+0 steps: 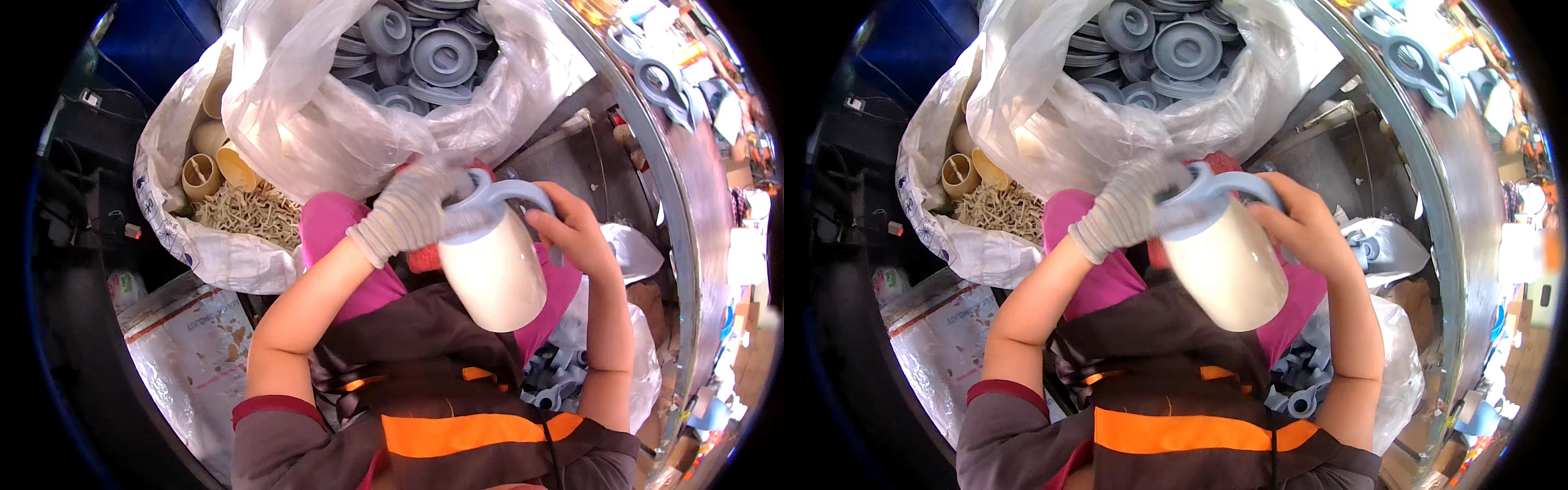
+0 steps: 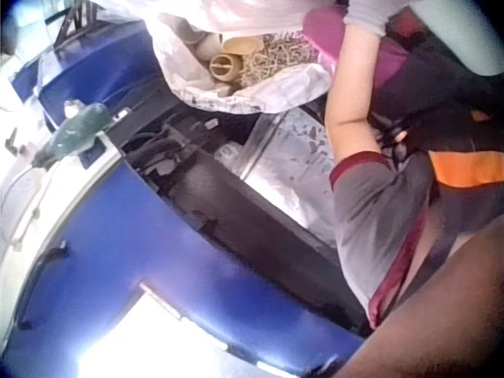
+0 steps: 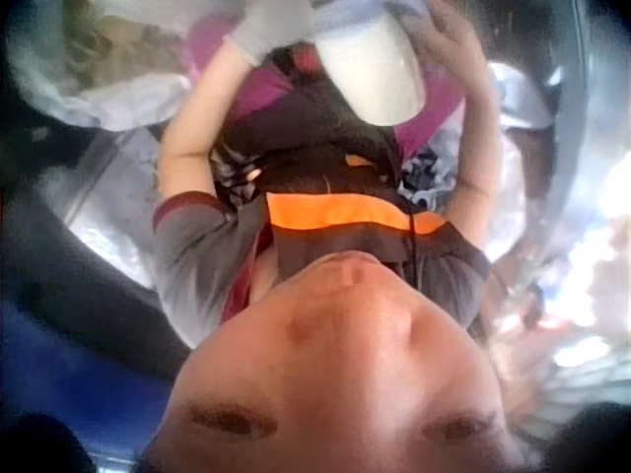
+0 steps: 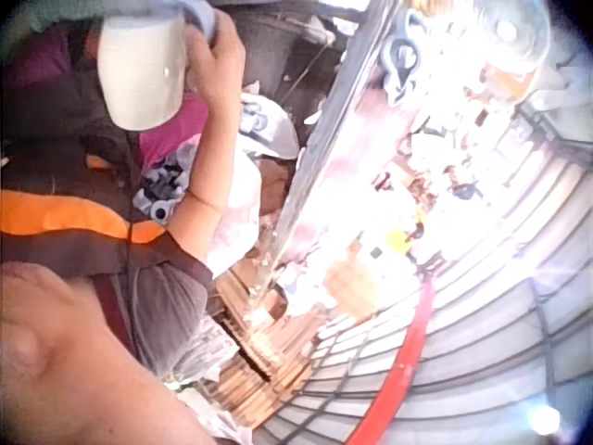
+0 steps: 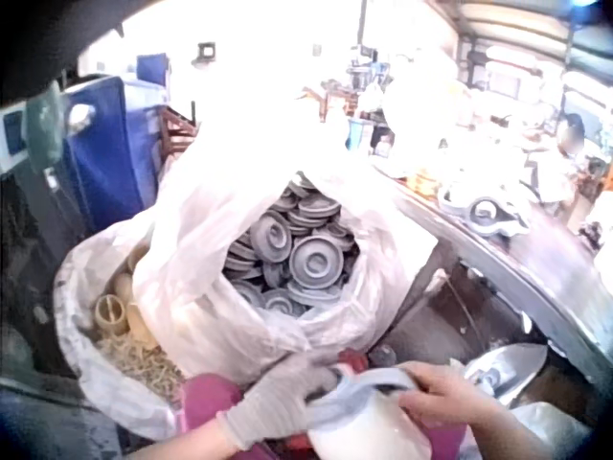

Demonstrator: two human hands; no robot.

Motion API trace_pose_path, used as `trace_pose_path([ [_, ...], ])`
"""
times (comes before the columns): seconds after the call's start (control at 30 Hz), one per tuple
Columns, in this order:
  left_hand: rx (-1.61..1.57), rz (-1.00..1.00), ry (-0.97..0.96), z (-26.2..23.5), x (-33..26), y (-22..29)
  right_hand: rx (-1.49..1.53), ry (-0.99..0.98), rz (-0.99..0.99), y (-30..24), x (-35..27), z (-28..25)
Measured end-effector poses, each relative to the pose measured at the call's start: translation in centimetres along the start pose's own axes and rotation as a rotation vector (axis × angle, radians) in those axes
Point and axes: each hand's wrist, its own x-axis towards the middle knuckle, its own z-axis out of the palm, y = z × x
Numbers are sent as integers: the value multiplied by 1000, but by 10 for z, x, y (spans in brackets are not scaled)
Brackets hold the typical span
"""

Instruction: The person assembles water pitchers by placing a blue lid onto the white body of the pitcher and then placing it on a table.

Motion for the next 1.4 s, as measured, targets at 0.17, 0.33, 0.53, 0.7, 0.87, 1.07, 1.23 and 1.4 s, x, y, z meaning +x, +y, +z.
trace_pose_path([
  [0.17,-577,-171,148,8,-22,-54,-20,-37,-10,-10,82,12],
  [0.33,-1192,-421,178,2,-41,-67,-449,159,-310,27,236,27],
  [0.53,-1256,-527,189,-13,-48,-82,-912,185,23,73,331,45],
  [0.7,-1325,-536,214,-16,-53,-83,-894,44,-94,74,344,47],
  [0.87,-1459,-596,337,-12,-51,-84,-989,-38,-145,81,356,31],
  [1.07,-1690,-547,644,8,-73,-115,-900,-66,-163,71,341,46],
  [1.23,-1723,-511,790,-5,-57,-100,-613,-49,-175,69,329,31],
  [1.4,-1758,-524,893,-6,-66,-117,795,59,-190,55,249,-13],
])
